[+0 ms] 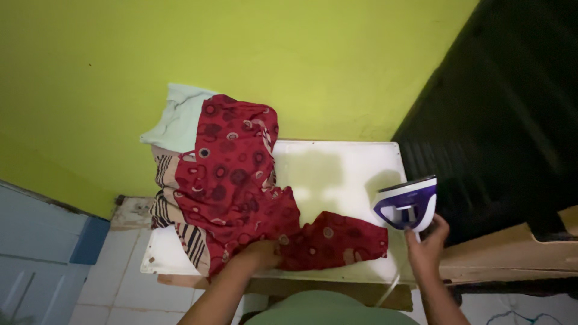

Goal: The person irons a red patterned garment on a white table. They use a purple and white iron to smooth the fabric, frequently lifting and repositioning the garment to access different sections. The person works methodically across the surface of the clothing item.

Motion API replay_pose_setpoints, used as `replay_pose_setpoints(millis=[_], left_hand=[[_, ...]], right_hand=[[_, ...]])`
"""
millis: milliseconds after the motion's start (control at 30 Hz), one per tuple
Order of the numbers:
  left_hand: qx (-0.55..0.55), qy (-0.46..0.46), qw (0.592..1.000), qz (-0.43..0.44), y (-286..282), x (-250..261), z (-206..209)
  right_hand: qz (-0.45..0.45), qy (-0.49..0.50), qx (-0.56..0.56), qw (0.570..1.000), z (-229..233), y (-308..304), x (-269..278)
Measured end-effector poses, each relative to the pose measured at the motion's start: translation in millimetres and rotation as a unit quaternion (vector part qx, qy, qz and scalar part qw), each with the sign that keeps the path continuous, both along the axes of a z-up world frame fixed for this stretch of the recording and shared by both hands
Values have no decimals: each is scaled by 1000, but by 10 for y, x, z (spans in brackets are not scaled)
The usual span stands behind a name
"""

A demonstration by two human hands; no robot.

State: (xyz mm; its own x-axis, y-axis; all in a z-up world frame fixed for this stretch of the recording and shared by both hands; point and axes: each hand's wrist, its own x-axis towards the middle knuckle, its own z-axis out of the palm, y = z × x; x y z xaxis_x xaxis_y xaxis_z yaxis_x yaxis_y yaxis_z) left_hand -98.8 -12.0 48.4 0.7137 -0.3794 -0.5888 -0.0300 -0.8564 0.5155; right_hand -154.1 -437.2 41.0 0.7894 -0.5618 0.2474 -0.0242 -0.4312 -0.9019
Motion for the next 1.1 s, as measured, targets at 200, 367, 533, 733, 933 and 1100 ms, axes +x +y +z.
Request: replay_pose_setpoints(millis=[200,367,533,733,933,1100], left_hand=[[-101,-219,965,102,-139,372,269],[-169,-440,880,63,-287,1001,-11],[22,-234,970,67,-211,1287,-273],[26,-277,951,137,232,1063,160],[-74,-370,889,260,848,1759,722],[-127,-553,773,284,907,2697,1954]], right_hand=[[137,-36,-184,973,145,729,-569],[231,150,-286,918,91,994,-74],[281,245,-352,858,172,1139,297],[276,333,-303,849,221,1068,226],[303,224,-166,912,829,962,371],[259,130,-295,910,1933,951,1242]])
